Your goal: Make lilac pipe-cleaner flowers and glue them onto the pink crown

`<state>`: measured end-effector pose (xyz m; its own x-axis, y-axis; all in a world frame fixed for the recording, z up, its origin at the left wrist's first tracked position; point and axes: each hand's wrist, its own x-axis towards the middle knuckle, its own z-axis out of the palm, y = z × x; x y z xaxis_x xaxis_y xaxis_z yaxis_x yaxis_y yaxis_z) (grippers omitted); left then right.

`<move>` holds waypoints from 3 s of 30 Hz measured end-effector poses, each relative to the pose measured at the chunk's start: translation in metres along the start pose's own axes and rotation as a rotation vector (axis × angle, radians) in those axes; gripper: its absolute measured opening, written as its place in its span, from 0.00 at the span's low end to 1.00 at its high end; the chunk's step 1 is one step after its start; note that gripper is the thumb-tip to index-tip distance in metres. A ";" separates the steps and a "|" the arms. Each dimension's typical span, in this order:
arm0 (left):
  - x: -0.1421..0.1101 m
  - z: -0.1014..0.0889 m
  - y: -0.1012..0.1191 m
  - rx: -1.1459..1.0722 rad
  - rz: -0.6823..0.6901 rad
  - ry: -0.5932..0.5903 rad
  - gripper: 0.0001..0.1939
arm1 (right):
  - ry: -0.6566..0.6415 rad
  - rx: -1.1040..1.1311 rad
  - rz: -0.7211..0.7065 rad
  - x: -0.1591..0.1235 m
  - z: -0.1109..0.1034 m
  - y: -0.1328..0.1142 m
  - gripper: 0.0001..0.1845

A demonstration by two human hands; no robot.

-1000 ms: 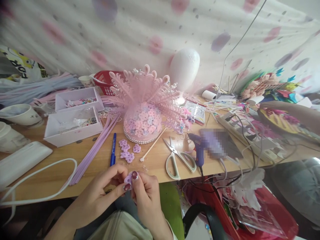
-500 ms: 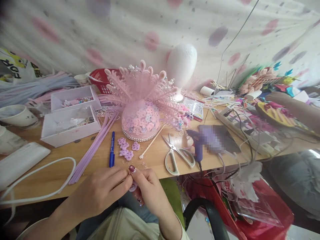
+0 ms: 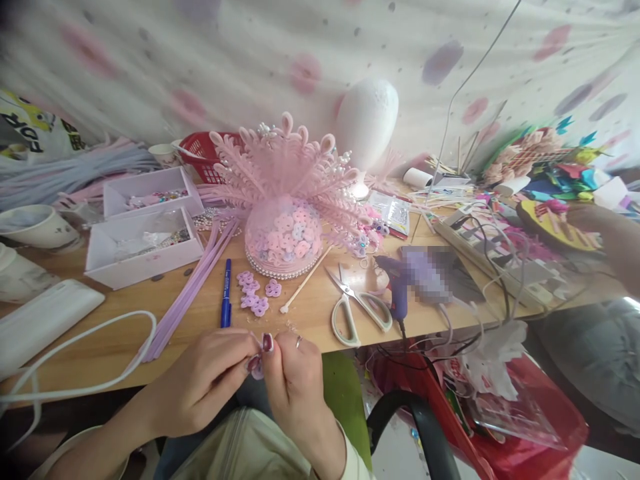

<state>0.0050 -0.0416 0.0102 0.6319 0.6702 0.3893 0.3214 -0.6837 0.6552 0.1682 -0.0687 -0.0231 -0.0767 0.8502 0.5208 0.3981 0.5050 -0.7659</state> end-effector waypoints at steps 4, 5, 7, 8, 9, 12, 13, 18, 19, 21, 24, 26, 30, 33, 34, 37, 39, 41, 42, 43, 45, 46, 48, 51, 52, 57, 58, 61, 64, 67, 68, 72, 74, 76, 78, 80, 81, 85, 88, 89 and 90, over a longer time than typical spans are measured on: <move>0.006 -0.007 -0.003 -0.476 -0.304 -0.165 0.14 | -0.010 -0.184 -0.242 0.004 -0.001 0.005 0.20; 0.008 -0.008 -0.004 -0.587 -0.385 -0.189 0.14 | -0.019 -0.208 -0.288 0.005 -0.001 0.005 0.20; 0.010 -0.006 -0.005 -0.758 -0.520 -0.200 0.15 | -0.022 -0.242 -0.350 0.007 0.000 0.007 0.20; 0.011 -0.003 -0.005 -0.810 -0.564 -0.177 0.15 | -0.013 -0.258 -0.350 0.007 0.001 0.008 0.20; 0.011 0.000 -0.005 -0.837 -0.592 -0.131 0.16 | 0.000 -0.269 -0.320 0.007 0.002 0.008 0.19; 0.005 0.014 -0.003 -0.808 -0.644 0.091 0.16 | 0.055 -0.216 -0.089 0.003 0.009 0.010 0.19; 0.002 0.018 -0.003 -0.782 -0.656 0.146 0.15 | 0.067 -0.163 0.004 0.001 0.012 0.011 0.19; -0.015 0.030 0.002 -0.605 -0.627 0.217 0.10 | -0.022 0.056 0.267 -0.007 0.018 0.008 0.19; -0.017 0.029 0.003 -0.539 -0.610 0.220 0.11 | -0.060 0.076 0.290 -0.006 0.017 0.007 0.19; -0.019 0.025 0.006 -0.386 -0.571 0.179 0.13 | -0.132 0.100 0.320 -0.002 0.013 0.005 0.20; -0.020 0.019 0.007 -0.155 -0.466 0.104 0.13 | -0.212 0.139 0.341 0.004 0.007 0.004 0.21; -0.019 0.017 0.005 0.054 -0.318 0.122 0.10 | -0.208 0.222 0.382 0.007 0.005 0.003 0.22; -0.016 0.017 -0.003 0.621 0.071 0.179 0.10 | -0.124 0.402 0.497 0.008 0.007 0.002 0.25; -0.012 0.013 -0.005 0.789 0.198 0.188 0.12 | -0.079 0.452 0.506 0.007 0.009 0.000 0.26; -0.010 0.012 -0.004 0.787 0.218 0.193 0.12 | -0.055 0.455 0.501 0.006 0.009 -0.001 0.27; -0.007 0.011 -0.003 0.724 0.256 0.210 0.13 | 0.024 0.430 0.476 0.004 0.011 -0.002 0.28; -0.007 0.011 -0.003 0.689 0.260 0.217 0.15 | 0.050 0.408 0.458 0.003 0.011 -0.004 0.28; -0.006 0.012 -0.004 0.672 0.253 0.220 0.15 | 0.061 0.386 0.444 0.003 0.010 -0.005 0.28; -0.005 0.012 -0.004 0.671 0.253 0.216 0.15 | 0.066 0.371 0.435 0.003 0.010 -0.006 0.28; -0.005 0.012 -0.004 0.674 0.260 0.209 0.14 | 0.074 0.353 0.425 0.003 0.010 -0.007 0.27; -0.003 0.012 -0.005 0.679 0.281 0.191 0.13 | 0.087 0.316 0.398 0.003 0.009 -0.009 0.26; -0.002 0.011 -0.005 0.668 0.290 0.185 0.12 | 0.093 0.302 0.381 0.003 0.009 -0.010 0.26; -0.002 0.011 -0.005 0.563 0.285 0.180 0.12 | 0.102 0.288 0.341 0.000 0.011 -0.011 0.25; -0.003 0.011 -0.003 0.211 0.142 0.173 0.13 | 0.113 0.245 0.250 -0.004 0.013 -0.009 0.23; -0.003 0.011 -0.001 0.074 0.044 0.153 0.14 | 0.106 0.213 0.201 -0.005 0.014 -0.007 0.22; -0.002 0.008 0.007 -0.539 -0.469 -0.001 0.16 | 0.085 0.001 -0.154 -0.003 0.015 0.007 0.17; -0.002 0.008 0.008 -0.584 -0.510 0.011 0.16 | 0.092 -0.006 -0.162 -0.002 0.016 0.009 0.17; -0.002 0.010 0.007 -0.608 -0.535 0.060 0.17 | 0.060 0.084 0.020 -0.007 0.018 0.011 0.18; -0.008 0.014 0.005 -0.665 -0.553 0.094 0.17 | 0.030 0.180 0.203 -0.014 0.019 0.009 0.16; -0.013 0.016 0.004 -0.693 -0.600 0.126 0.18 | 0.020 0.213 0.238 -0.015 0.018 0.007 0.16; -0.014 0.017 0.005 -0.688 -0.604 0.131 0.18 | 0.011 0.217 0.234 -0.013 0.018 0.006 0.18; -0.014 0.020 0.010 -0.443 -0.487 0.164 0.16 | 0.031 0.165 0.183 -0.003 0.018 0.000 0.23; -0.013 0.023 0.009 -0.270 -0.366 0.207 0.12 | 0.061 0.161 0.191 -0.001 0.019 -0.002 0.24; -0.014 0.027 0.007 -0.195 -0.284 0.263 0.12 | 0.063 0.220 0.243 -0.001 0.020 -0.003 0.25; -0.015 0.030 0.005 -0.263 -0.322 0.279 0.12 | 0.028 0.339 0.325 -0.002 0.022 -0.002 0.26; -0.016 0.032 0.005 -0.432 -0.446 0.266 0.15 | -0.006 0.454 0.402 -0.004 0.024 0.001 0.27; -0.016 0.032 0.005 -0.519 -0.501 0.260 0.16 | -0.011 0.484 0.423 -0.005 0.025 0.002 0.27; -0.017 0.032 0.007 -0.678 -0.579 0.287 0.19 | 0.026 0.386 0.378 -0.009 0.027 0.003 0.24; -0.016 0.033 0.008 -0.731 -0.586 0.254 0.20 | 0.065 0.322 0.320 -0.010 0.027 -0.002 0.23; -0.016 0.033 0.009 -0.735 -0.582 0.243 0.20 | 0.078 0.331 0.327 -0.009 0.027 -0.004 0.23; -0.017 0.034 0.009 -0.726 -0.575 0.240 0.20 | 0.091 0.357 0.355 -0.008 0.027 -0.006 0.23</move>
<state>0.0218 -0.0688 -0.0124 0.3258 0.9442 -0.0481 -0.0289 0.0608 0.9977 0.1415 -0.0747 -0.0330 0.0930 0.9702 0.2240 0.0468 0.2204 -0.9743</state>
